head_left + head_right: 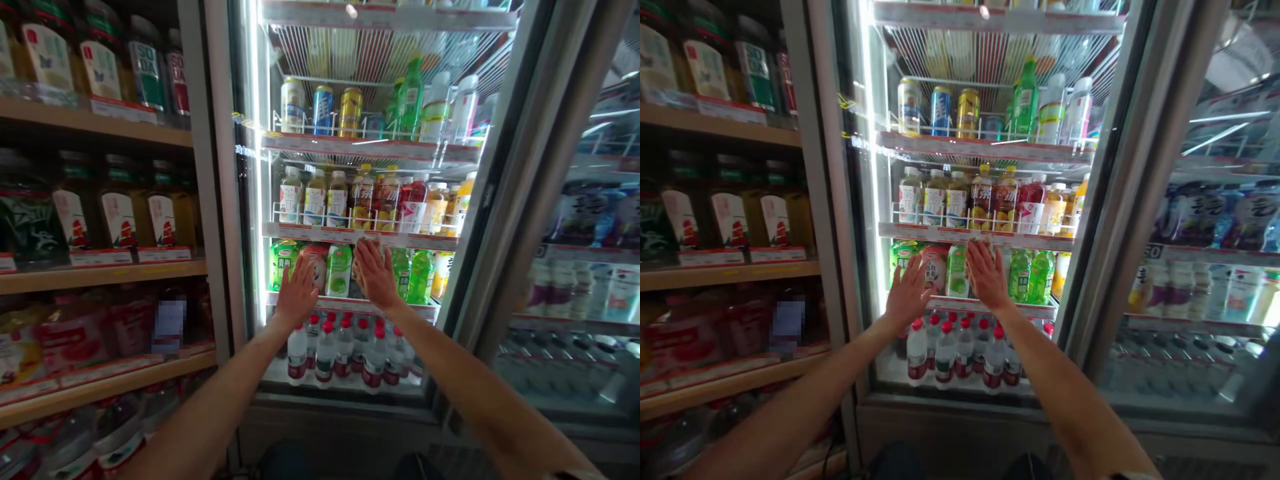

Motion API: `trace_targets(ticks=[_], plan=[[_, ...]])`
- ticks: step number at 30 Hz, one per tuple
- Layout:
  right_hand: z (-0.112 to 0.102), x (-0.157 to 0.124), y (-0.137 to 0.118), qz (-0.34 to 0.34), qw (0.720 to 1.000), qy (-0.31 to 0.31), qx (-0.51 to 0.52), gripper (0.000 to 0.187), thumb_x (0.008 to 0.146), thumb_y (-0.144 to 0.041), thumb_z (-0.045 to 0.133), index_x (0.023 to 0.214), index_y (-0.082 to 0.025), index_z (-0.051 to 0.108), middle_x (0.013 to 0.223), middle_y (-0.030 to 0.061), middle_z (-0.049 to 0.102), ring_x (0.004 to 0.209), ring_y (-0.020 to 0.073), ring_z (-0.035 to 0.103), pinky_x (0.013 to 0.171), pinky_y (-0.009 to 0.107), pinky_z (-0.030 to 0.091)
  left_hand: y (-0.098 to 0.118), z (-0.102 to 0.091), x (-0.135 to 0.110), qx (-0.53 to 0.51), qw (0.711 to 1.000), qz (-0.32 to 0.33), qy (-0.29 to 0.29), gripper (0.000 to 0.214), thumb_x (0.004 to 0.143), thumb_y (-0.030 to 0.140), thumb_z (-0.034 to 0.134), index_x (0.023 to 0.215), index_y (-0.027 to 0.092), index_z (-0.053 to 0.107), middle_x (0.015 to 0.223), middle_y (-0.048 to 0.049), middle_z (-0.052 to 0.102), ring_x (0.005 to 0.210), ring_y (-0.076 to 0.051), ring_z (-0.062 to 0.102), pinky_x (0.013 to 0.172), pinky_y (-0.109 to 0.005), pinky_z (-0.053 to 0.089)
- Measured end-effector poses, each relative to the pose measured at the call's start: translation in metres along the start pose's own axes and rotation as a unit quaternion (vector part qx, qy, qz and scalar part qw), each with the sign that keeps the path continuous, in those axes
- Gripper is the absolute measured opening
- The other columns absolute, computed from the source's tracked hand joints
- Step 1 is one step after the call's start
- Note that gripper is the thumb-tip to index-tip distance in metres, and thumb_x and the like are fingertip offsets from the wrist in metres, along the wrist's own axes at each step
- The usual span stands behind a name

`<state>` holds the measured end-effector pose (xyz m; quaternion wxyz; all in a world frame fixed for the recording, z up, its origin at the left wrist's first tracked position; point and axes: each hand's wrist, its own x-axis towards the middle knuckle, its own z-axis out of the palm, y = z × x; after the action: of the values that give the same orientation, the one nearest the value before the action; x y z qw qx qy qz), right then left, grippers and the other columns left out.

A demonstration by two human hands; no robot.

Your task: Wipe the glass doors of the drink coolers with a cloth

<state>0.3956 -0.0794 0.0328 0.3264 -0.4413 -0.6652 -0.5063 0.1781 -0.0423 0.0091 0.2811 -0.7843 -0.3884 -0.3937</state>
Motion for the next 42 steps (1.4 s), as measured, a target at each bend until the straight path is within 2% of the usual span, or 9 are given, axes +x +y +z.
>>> trace_targets(ticks=[5,7,13,18,20,26,33,39,42], plan=[[0.001,-0.055,-0.016,-0.115,0.991,-0.066,0.003,0.045,0.088,-0.021,0.043,0.133,-0.018,0.044,0.139,0.0073,0.046,0.137,0.0202,0.025,0.116,0.048,0.005,0.010,0.013,-0.012,-0.002,1.000,0.009,0.014,0.060,0.085,0.028,0.043,0.140,0.008,0.027,0.147,-0.0172,0.027,0.138,-0.026,0.020,0.111,-0.050,0.020],[0.000,-0.063,-0.015,-0.135,0.988,-0.076,0.002,0.044,0.088,-0.021,0.043,0.132,-0.019,0.045,0.138,0.0060,0.047,0.137,0.0191,0.026,0.116,0.047,0.004,0.013,0.016,-0.015,-0.003,1.000,0.011,0.018,0.062,0.085,0.029,0.044,0.140,0.008,0.027,0.146,-0.0172,0.028,0.138,-0.026,0.021,0.111,-0.049,0.019],[-0.005,-0.031,0.014,0.021,0.999,0.004,-0.033,0.046,0.090,-0.021,0.040,0.136,-0.016,0.039,0.139,0.0102,0.045,0.138,0.0207,0.022,0.115,0.049,0.008,0.027,0.022,-0.014,-0.011,0.999,0.030,0.019,0.065,0.084,0.032,0.046,0.141,0.008,0.025,0.145,-0.0167,0.030,0.138,-0.025,0.019,0.112,-0.048,0.016],[-0.011,-0.077,0.003,-0.072,0.995,-0.060,-0.025,0.042,0.089,-0.020,0.042,0.130,-0.017,0.046,0.135,0.0066,0.050,0.137,0.0201,0.025,0.116,0.046,0.006,0.031,0.022,-0.013,-0.014,0.999,0.029,0.023,0.070,0.083,0.032,0.048,0.142,0.009,0.021,0.146,-0.0172,0.029,0.138,-0.026,0.020,0.112,-0.048,0.016],[-0.012,-0.085,0.004,-0.088,0.993,-0.071,-0.030,0.041,0.089,-0.020,0.042,0.129,-0.018,0.047,0.134,0.0054,0.051,0.136,0.0189,0.028,0.116,0.045,0.005,0.031,0.023,-0.013,-0.015,0.999,0.030,0.027,0.070,0.082,0.032,0.048,0.142,0.008,0.020,0.145,-0.0177,0.029,0.138,-0.026,0.020,0.112,-0.048,0.016],[-0.012,-0.052,0.031,0.049,0.998,0.008,-0.044,0.046,0.090,-0.021,0.041,0.135,-0.014,0.039,0.138,0.0123,0.045,0.139,0.0207,0.022,0.114,0.049,0.012,0.045,0.030,-0.008,-0.022,0.996,0.069,0.045,0.068,0.081,0.030,0.050,0.141,0.008,0.024,0.145,-0.0174,0.030,0.139,-0.025,0.018,0.113,-0.048,0.012],[-0.020,-0.108,0.021,-0.040,0.997,-0.053,-0.042,0.040,0.089,-0.018,0.043,0.128,-0.017,0.048,0.130,0.0086,0.055,0.137,0.0192,0.027,0.115,0.046,0.010,0.057,0.033,-0.009,-0.022,0.995,0.080,0.047,0.069,0.081,0.031,0.051,0.141,0.009,0.026,0.145,-0.0161,0.032,0.138,-0.025,0.022,0.113,-0.048,0.011],[-0.027,-0.074,0.055,0.064,0.995,-0.014,-0.073,0.042,0.091,-0.023,0.040,0.131,-0.014,0.044,0.138,0.0127,0.046,0.138,0.0209,0.022,0.114,0.047,0.012,0.070,0.029,0.002,-0.024,0.994,0.088,0.057,0.063,0.081,0.030,0.050,0.138,0.008,0.031,0.144,-0.0163,0.033,0.138,-0.024,0.020,0.114,-0.045,0.007],[-0.028,-0.086,0.055,0.063,0.995,-0.021,-0.078,0.043,0.090,-0.023,0.040,0.133,-0.014,0.042,0.137,0.0130,0.047,0.139,0.0202,0.021,0.114,0.046,0.012,0.075,0.027,0.006,-0.025,0.993,0.095,0.060,0.061,0.082,0.029,0.050,0.136,0.008,0.034,0.144,-0.0159,0.034,0.138,-0.024,0.022,0.114,-0.044,0.005]])
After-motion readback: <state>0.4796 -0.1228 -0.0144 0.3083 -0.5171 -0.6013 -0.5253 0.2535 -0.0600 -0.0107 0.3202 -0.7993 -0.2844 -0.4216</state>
